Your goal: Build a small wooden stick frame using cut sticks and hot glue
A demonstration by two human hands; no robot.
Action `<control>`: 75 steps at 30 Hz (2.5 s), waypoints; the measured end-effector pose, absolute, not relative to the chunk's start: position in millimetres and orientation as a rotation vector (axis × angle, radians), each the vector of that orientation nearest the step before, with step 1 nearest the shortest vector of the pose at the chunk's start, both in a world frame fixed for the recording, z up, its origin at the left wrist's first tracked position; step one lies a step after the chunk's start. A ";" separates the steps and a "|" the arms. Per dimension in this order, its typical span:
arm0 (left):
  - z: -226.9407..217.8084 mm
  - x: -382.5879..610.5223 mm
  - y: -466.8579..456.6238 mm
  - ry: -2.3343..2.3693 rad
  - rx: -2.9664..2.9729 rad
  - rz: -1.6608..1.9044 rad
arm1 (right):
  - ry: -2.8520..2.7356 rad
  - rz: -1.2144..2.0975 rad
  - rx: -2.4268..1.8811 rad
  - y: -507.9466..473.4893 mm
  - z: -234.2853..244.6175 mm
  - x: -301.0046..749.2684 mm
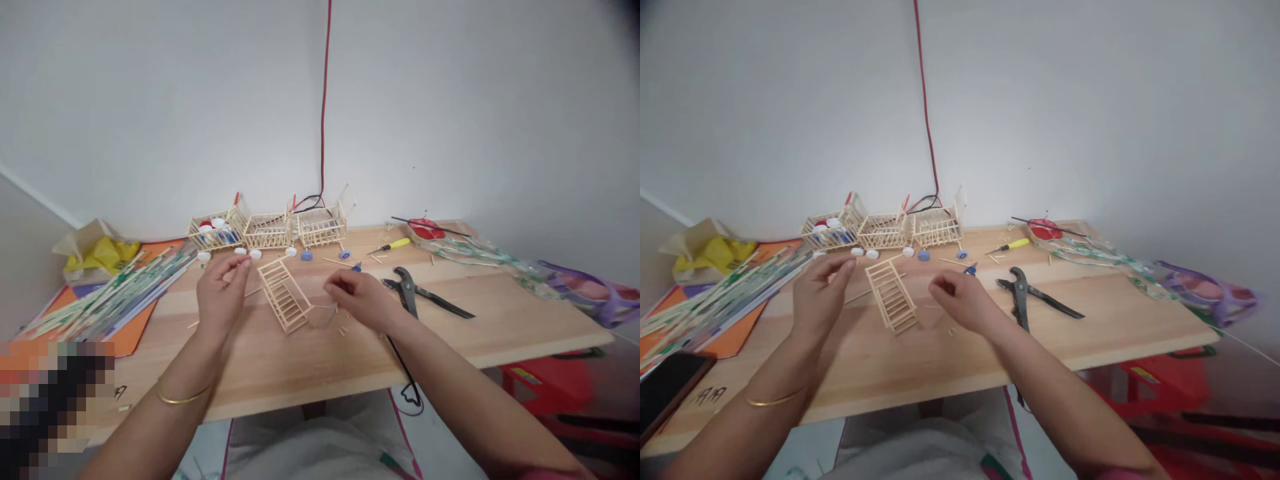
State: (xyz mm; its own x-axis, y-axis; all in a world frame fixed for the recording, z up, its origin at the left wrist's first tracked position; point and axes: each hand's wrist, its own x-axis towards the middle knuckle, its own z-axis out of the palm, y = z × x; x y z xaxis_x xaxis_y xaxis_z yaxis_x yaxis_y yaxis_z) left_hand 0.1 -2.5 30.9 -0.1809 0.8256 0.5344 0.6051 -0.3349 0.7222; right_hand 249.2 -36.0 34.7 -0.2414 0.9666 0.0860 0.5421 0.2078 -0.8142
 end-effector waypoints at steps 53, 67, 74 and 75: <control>23.4 1.5 25.3 1.347 1.024 1.338 | -0.993 1.627 -1.275 27.8 21.7 204.9; 0.3 -20.8 2.1 1.572 1.151 1.508 | -1.350 0.988 -1.303 -25.2 10.6 271.5; -14.8 -39.4 10.6 1.800 1.999 0.996 | -2.048 0.698 -1.345 -53.8 -1.1 268.5; -16.2 -40.7 11.6 1.781 2.098 0.884 | -2.085 0.707 -1.335 -56.2 -2.2 267.0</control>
